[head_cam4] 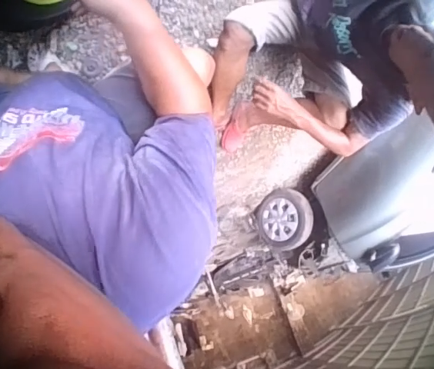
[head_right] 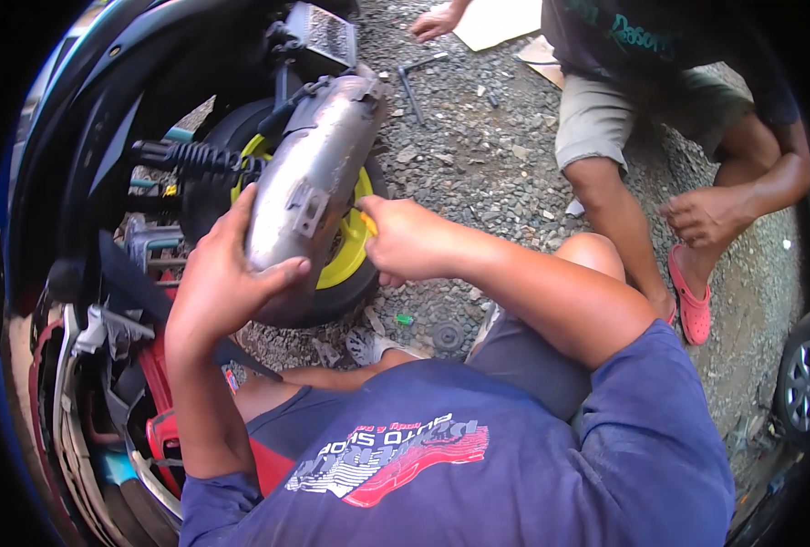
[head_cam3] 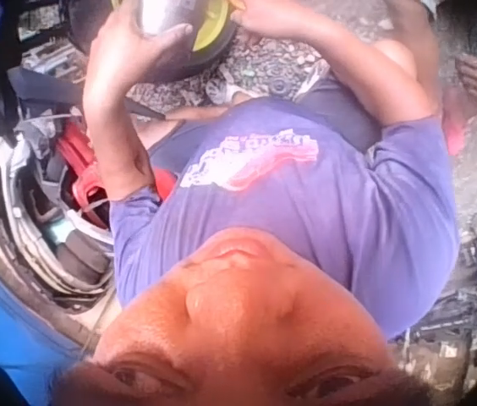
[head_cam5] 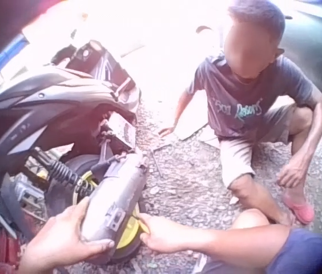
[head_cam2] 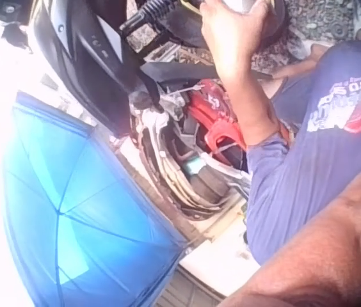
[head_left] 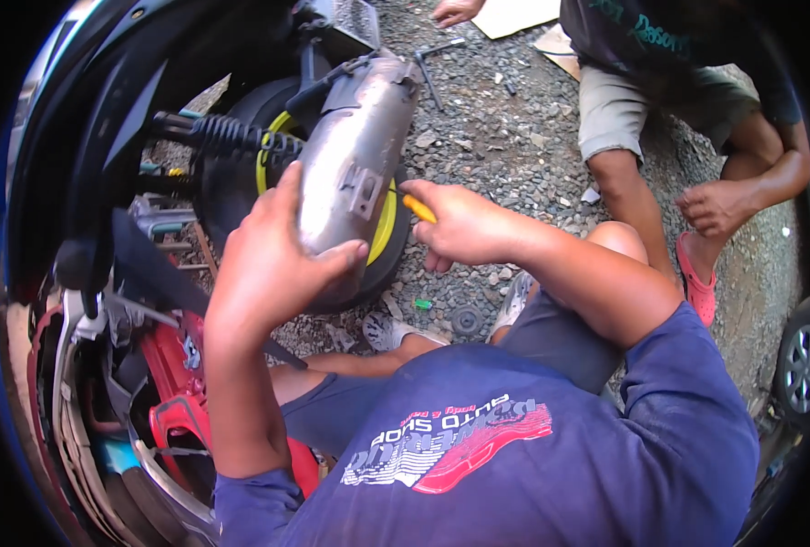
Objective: Installing and securing an exhaust pipe on a motorcycle.
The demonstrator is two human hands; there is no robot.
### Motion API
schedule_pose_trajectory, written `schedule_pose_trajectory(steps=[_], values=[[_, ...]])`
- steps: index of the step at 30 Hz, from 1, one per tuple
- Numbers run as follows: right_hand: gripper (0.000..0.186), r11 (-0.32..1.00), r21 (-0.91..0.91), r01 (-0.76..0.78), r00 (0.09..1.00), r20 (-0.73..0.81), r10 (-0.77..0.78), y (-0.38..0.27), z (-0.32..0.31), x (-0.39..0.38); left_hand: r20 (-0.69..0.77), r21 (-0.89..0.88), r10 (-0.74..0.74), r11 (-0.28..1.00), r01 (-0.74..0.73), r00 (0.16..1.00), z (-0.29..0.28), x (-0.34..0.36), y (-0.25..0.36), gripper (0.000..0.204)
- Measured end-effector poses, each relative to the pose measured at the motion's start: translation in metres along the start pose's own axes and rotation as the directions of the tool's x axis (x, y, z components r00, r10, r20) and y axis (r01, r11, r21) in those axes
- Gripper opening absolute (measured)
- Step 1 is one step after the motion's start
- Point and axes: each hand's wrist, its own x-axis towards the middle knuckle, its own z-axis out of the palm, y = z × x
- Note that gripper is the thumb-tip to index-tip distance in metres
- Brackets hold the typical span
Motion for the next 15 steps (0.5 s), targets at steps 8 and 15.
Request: schedule_pose_trajectory(steps=[8,15], values=[[0.061,0.999,-0.038,-0.031,0.998,0.051,0.033,0.003,-0.012,0.001,-0.067,0.090,0.024,0.996,-0.018,0.997,0.007,-0.016,0.001,0.100],[0.065,0.982,0.175,-0.070,0.983,0.181,0.038,0.013,-0.045,0.012,-0.083,0.134,0.041,0.991,-0.030,0.996,0.013,-0.013,-0.001,0.100]])
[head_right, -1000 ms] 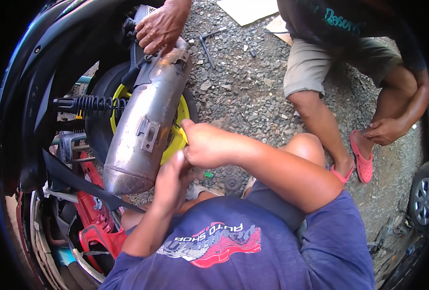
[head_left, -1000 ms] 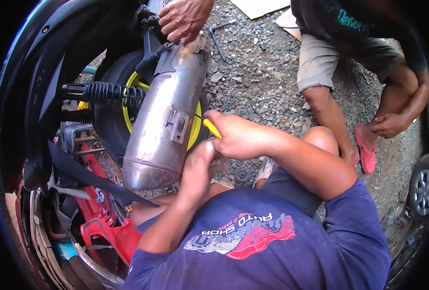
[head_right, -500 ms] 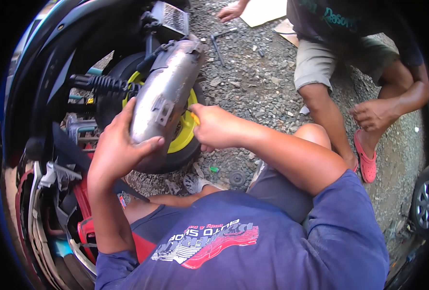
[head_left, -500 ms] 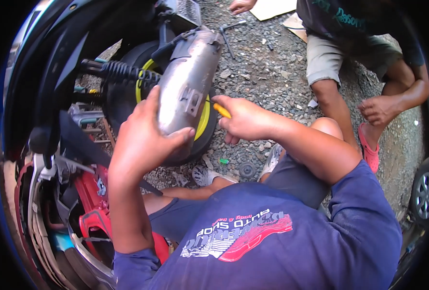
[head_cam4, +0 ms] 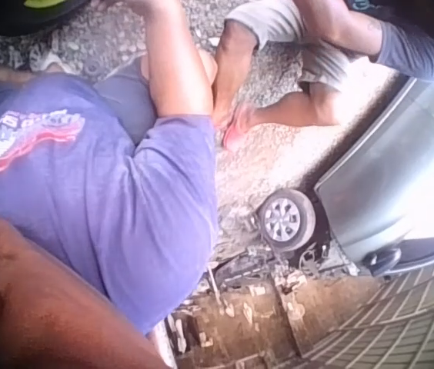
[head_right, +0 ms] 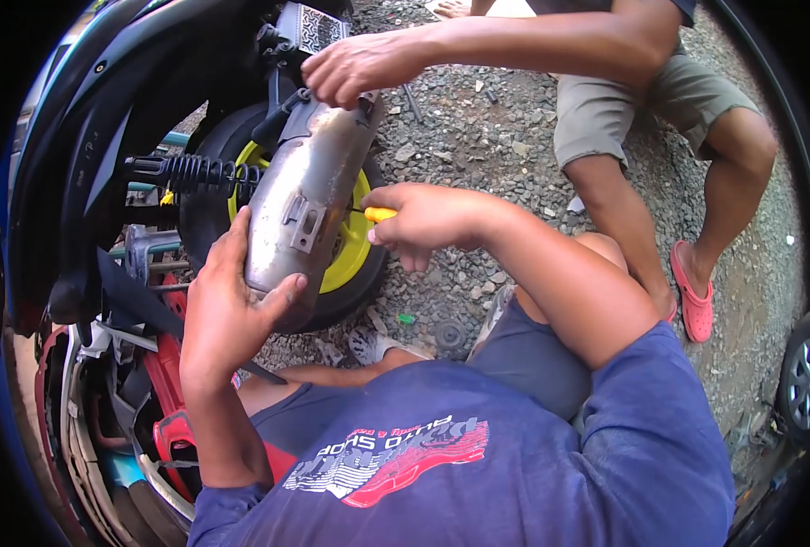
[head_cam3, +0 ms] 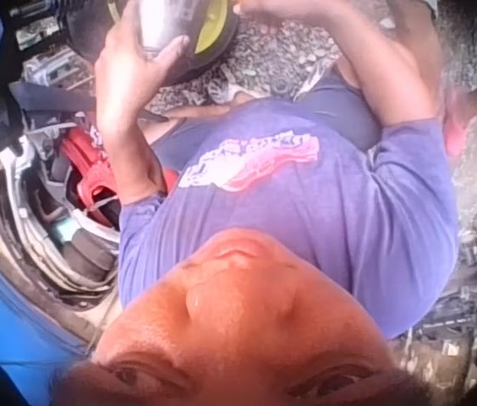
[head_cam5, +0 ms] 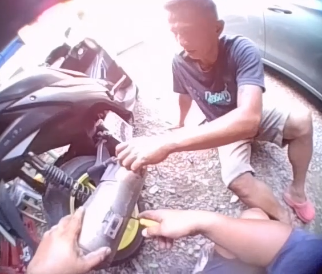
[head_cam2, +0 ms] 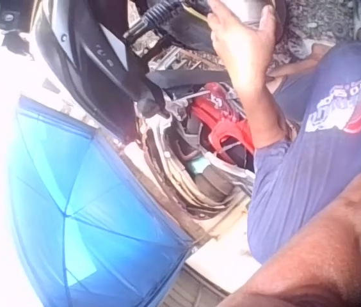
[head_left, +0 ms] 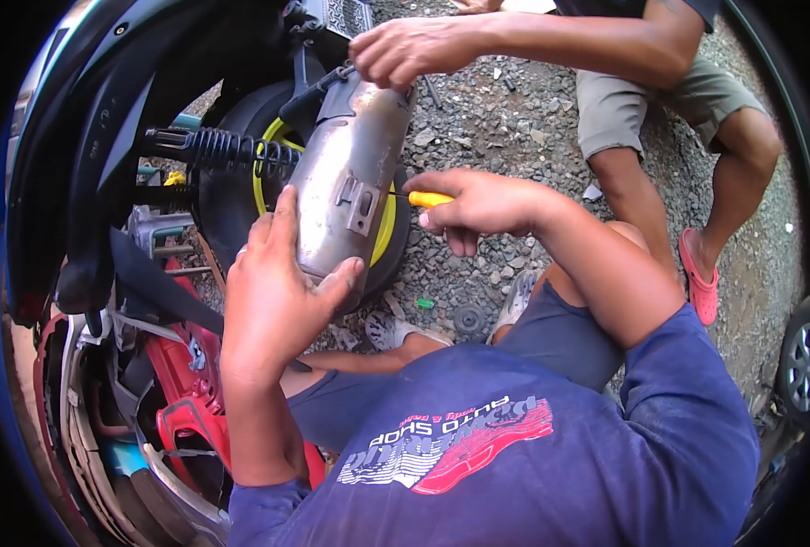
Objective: Installing and securing an exhaust pipe on a motorcycle.
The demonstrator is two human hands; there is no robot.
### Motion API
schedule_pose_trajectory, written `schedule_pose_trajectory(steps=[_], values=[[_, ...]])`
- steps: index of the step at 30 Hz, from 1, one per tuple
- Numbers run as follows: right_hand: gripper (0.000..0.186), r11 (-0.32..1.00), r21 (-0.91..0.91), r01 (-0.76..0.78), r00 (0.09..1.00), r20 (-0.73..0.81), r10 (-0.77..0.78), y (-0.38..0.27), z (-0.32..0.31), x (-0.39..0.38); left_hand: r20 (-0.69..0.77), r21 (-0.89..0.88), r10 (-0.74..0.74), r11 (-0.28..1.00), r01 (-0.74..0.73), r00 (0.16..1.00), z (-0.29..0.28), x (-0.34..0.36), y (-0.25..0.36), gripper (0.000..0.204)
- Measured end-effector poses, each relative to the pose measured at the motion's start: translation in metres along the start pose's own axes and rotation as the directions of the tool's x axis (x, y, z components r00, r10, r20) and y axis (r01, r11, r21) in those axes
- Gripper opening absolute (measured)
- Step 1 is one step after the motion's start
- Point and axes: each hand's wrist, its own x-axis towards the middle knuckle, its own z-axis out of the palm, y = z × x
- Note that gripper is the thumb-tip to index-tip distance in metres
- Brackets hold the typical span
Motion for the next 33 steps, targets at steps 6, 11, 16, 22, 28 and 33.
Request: schedule_pose_trajectory(steps=[6,11,16,22,28,33], values=[[0.070,0.879,0.467,-0.095,0.995,0.064,0.073,0.018,-0.012,0.039,0.053,-0.038,-0.040,0.998,0.042,0.998,-0.008,0.004,0.010,0.096],[0.057,0.990,0.093,-0.103,0.963,-0.238,0.123,0.009,0.042,0.042,0.054,-0.037,-0.067,0.997,0.069,0.996,-0.007,0.000,0.009,0.094],[0.042,0.974,-0.218,-0.058,0.890,-0.453,-0.048,0.013,0.075,0.043,0.003,0.010,0.002,1.000,-0.002,1.000,-0.003,0.002,0.008,0.097],[0.044,0.970,-0.240,-0.041,0.915,-0.399,-0.060,0.010,0.070,0.040,0.016,-0.023,-0.007,1.000,0.007,1.000,-0.003,0.003,0.010,0.099],[0.046,0.979,-0.199,-0.050,0.906,-0.422,-0.040,0.004,0.075,0.033,0.042,-0.037,-0.038,0.999,0.039,0.998,-0.005,0.005,0.016,0.099],[0.041,0.985,-0.170,-0.025,0.866,-0.496,-0.064,0.013,0.085,0.040,0.034,-0.018,-0.039,0.999,0.039,0.999,-0.004,0.002,0.015,0.099]])
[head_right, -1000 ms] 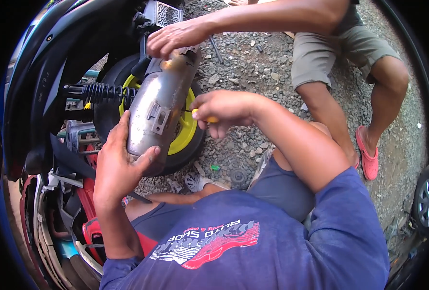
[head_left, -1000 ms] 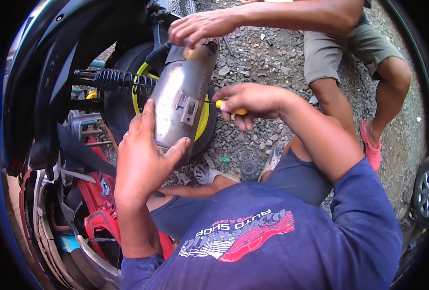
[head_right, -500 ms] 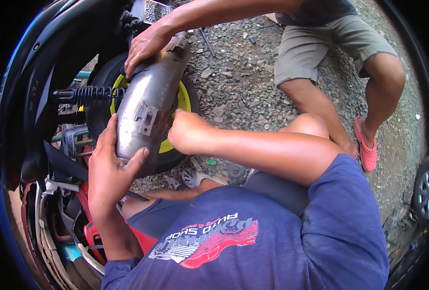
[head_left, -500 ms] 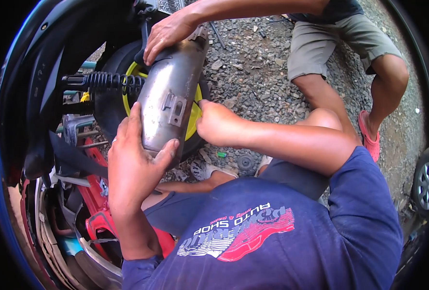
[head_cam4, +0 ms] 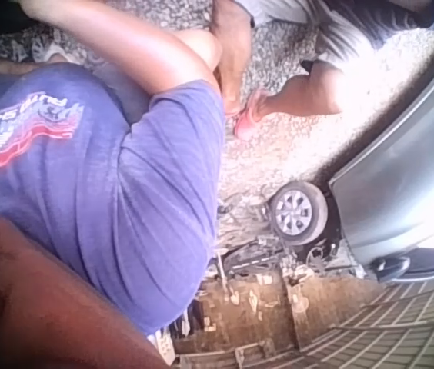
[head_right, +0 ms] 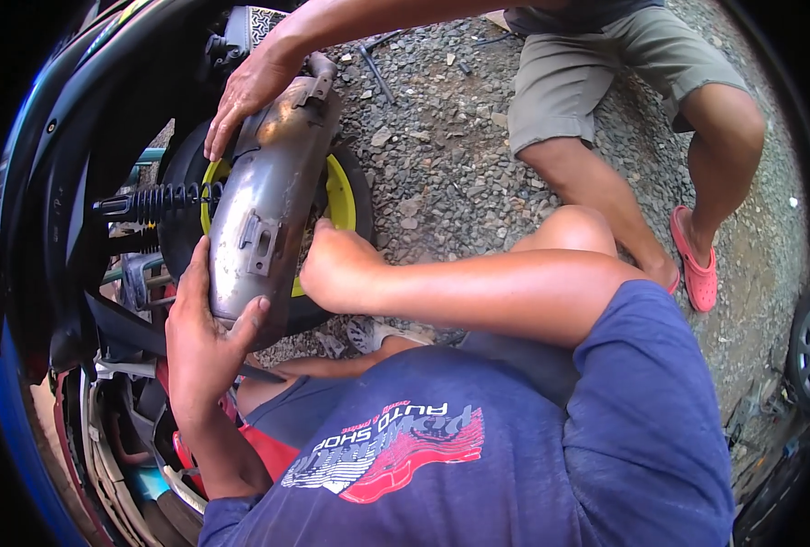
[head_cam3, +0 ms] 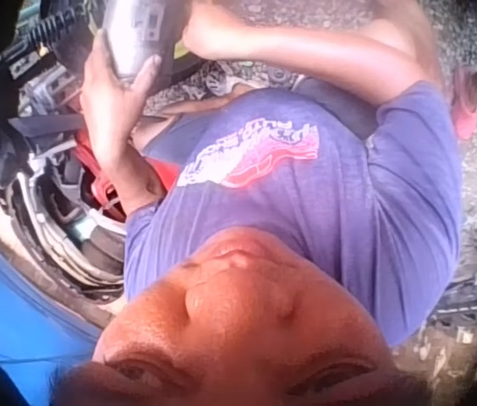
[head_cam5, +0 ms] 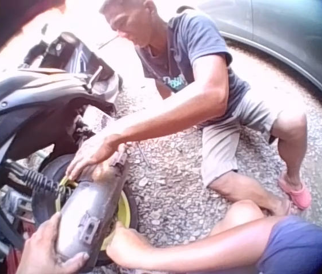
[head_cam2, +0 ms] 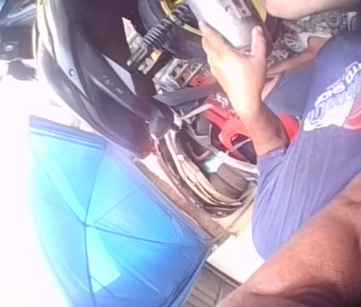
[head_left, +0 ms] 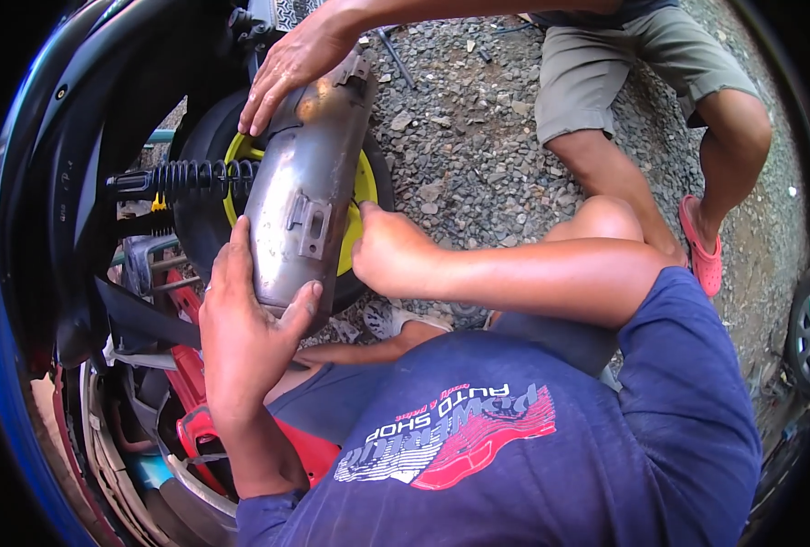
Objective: Installing and securing an exhaust pipe on a motorcycle.
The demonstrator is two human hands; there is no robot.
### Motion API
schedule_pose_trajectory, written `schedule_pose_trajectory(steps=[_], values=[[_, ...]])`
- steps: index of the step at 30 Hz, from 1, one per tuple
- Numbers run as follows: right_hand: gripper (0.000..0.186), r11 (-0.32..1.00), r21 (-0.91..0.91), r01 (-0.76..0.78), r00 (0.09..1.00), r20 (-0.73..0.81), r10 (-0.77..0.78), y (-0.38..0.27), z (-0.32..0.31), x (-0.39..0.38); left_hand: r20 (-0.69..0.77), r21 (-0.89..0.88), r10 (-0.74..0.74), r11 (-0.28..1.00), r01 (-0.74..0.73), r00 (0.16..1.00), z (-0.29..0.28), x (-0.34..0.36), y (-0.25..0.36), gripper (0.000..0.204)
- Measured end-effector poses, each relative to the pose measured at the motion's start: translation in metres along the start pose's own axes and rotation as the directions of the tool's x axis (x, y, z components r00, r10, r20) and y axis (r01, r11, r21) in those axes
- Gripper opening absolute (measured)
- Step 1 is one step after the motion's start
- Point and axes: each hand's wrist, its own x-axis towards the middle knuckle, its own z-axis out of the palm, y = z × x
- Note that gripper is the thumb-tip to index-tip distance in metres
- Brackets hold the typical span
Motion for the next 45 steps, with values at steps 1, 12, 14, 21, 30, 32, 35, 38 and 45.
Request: schedule_pose_trajectory(steps=[1,12,14,21,30,32,35,38,45], values=[[0.041,1.000,-0.001,0.003,1.000,-0.001,-0.003,0.002,0.000,0.002,-0.005,0.011,-0.012,1.000,0.012,1.000,-0.001,0.000,0.000,0.099],[0.041,0.994,0.097,0.054,0.997,0.045,-0.059,-0.007,-0.016,-0.004,0.135,-0.348,-0.022,0.935,0.068,0.991,-0.020,0.012,-0.019,0.099],[0.041,0.996,0.073,0.043,0.997,0.054,-0.047,-0.001,-0.011,0.002,0.174,-0.472,-0.091,0.866,0.164,0.981,-0.034,0.021,-0.025,0.090],[0.041,0.998,0.070,0.004,1.000,0.011,-0.005,0.009,-0.004,0.006,-0.156,-0.461,0.131,0.867,-0.189,0.979,-0.024,0.141,-0.066,0.048],[0.048,0.995,0.030,0.092,0.995,0.038,-0.093,0.009,-0.001,0.008,0.027,-0.182,0.275,0.947,-0.266,0.961,0.061,0.265,-0.096,0.055],[0.051,0.997,0.024,0.072,0.997,0.028,-0.073,0.006,-0.009,0.005,0.061,-0.206,0.280,0.943,-0.262,0.958,0.058,0.268,-0.094,0.052],[0.056,0.998,0.003,0.069,0.997,0.034,-0.069,0.013,-0.016,0.010,0.085,-0.193,0.297,0.941,-0.277,0.951,0.056,0.270,-0.086,0.048],[0.059,0.995,0.066,-0.071,0.980,0.189,0.057,-0.001,-0.036,0.022,0.045,-0.151,0.313,0.941,-0.303,0.949,0.056,0.265,-0.094,0.047],[0.068,0.981,0.022,-0.193,0.799,0.584,0.144,-0.009,-0.095,0.066,0.058,-0.143,0.297,0.947,-0.287,0.953,0.052,0.263,-0.094,0.054]])
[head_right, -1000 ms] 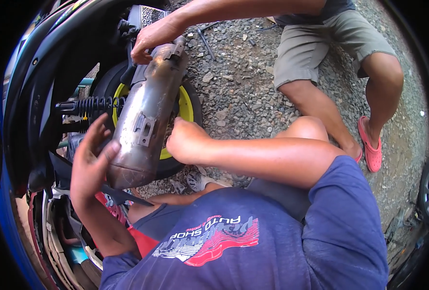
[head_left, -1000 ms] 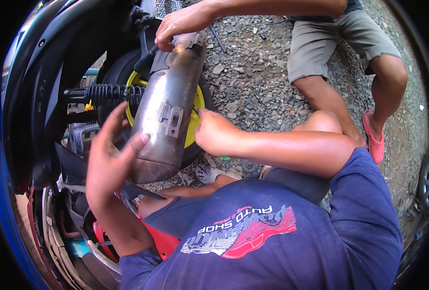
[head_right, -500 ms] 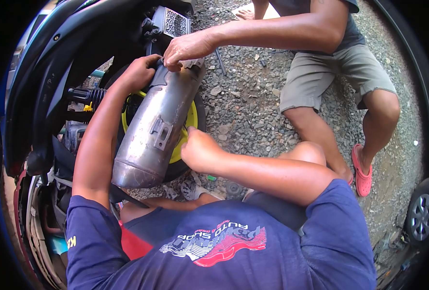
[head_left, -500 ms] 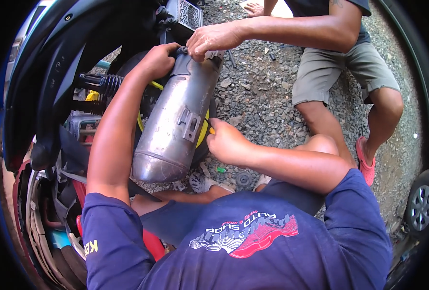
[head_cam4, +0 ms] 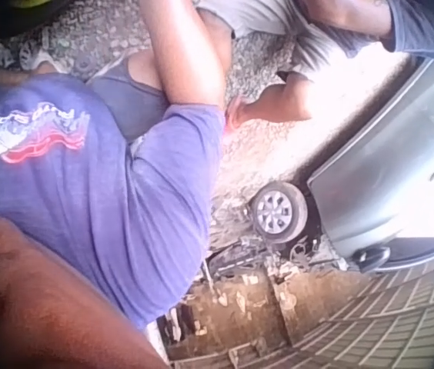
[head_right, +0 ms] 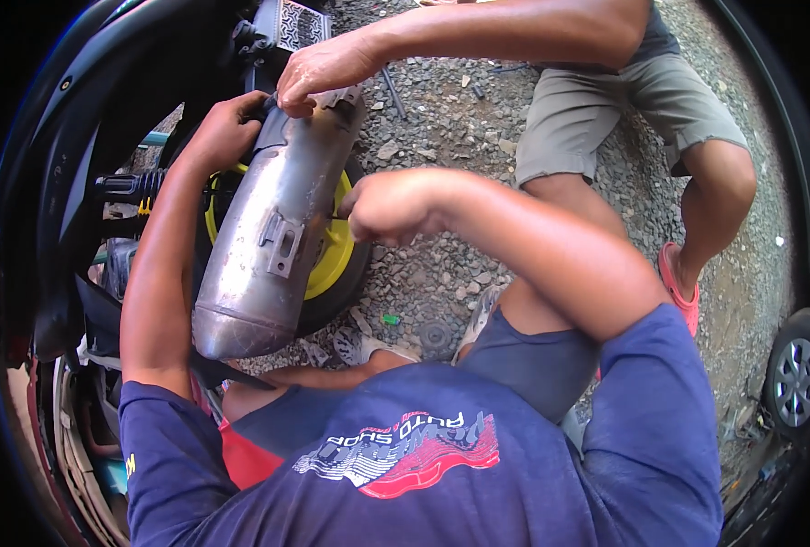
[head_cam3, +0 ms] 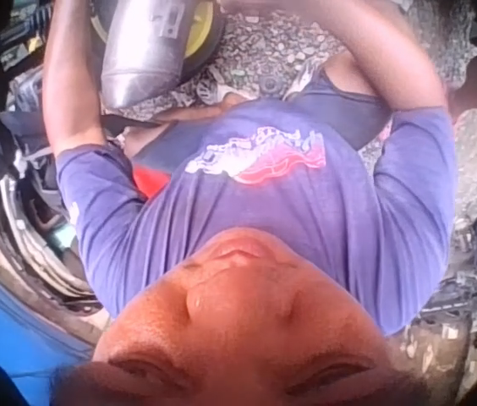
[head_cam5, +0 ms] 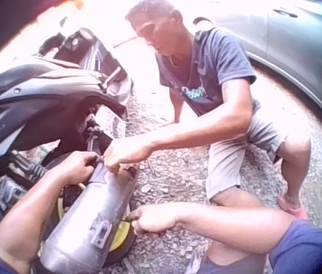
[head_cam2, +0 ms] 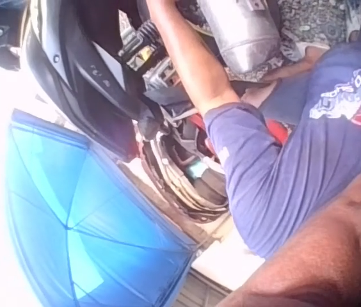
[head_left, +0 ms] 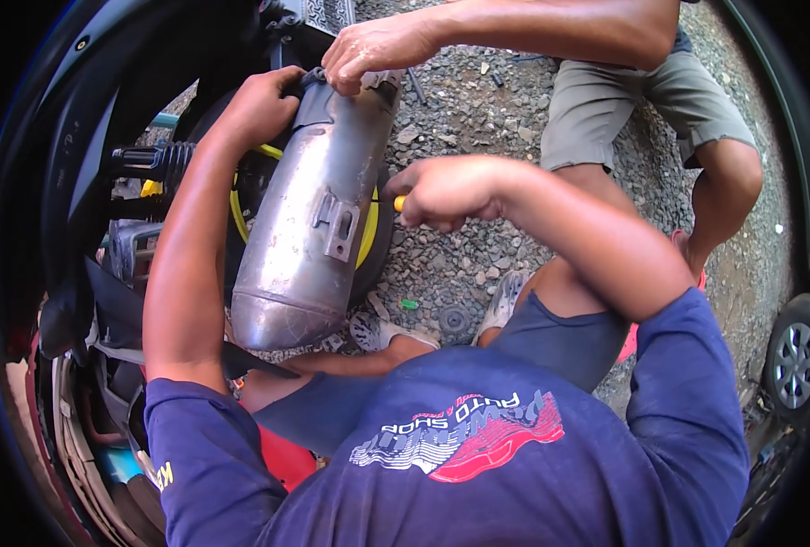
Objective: Installing and securing an exhaust pipe on a motorcycle.
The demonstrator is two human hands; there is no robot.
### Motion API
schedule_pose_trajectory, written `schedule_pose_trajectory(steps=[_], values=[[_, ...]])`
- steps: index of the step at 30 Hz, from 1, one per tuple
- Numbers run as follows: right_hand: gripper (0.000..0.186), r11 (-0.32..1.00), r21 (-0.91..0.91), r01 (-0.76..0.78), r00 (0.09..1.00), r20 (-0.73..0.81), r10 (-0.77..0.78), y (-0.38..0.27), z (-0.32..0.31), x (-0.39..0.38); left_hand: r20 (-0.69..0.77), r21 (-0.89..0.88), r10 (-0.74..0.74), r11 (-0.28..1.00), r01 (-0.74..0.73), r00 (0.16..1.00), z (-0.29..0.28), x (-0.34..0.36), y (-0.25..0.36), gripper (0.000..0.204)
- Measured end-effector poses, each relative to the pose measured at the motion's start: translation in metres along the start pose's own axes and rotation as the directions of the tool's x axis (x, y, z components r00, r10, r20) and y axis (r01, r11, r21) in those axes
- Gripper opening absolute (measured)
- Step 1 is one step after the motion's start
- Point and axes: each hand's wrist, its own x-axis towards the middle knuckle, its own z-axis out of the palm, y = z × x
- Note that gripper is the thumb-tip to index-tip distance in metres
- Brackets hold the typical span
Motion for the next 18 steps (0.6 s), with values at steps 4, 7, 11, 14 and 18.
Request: schedule_pose_trajectory(steps=[4,7,11,14,18], values=[[0.067,1.000,-0.012,-0.012,0.982,0.186,0.014,0.017,-0.054,0.026,0.008,-0.063,-0.030,0.998,0.031,1.000,0.006,0.005,0.002,0.055],[0.060,0.994,0.107,-0.027,0.979,0.202,0.005,0.024,-0.047,0.048,0.007,-0.086,-0.023,0.996,0.024,1.000,0.008,0.007,0.001,0.051],[0.051,0.979,0.191,-0.064,0.982,0.189,0.028,0.018,-0.033,0.041,-0.006,-0.082,-0.031,0.996,0.030,0.999,0.005,-0.001,0.004,0.049],[0.052,0.963,0.258,-0.073,0.985,0.173,0.028,0.020,-0.042,0.028,-0.007,-0.081,-0.037,0.996,0.037,0.999,0.003,-0.002,0.012,0.049],[0.044,0.969,0.236,-0.075,0.975,0.222,0.022,0.026,-0.047,0.037,-0.028,-0.055,-0.026,0.998,0.025,0.999,0.008,0.002,0.005,0.050]])
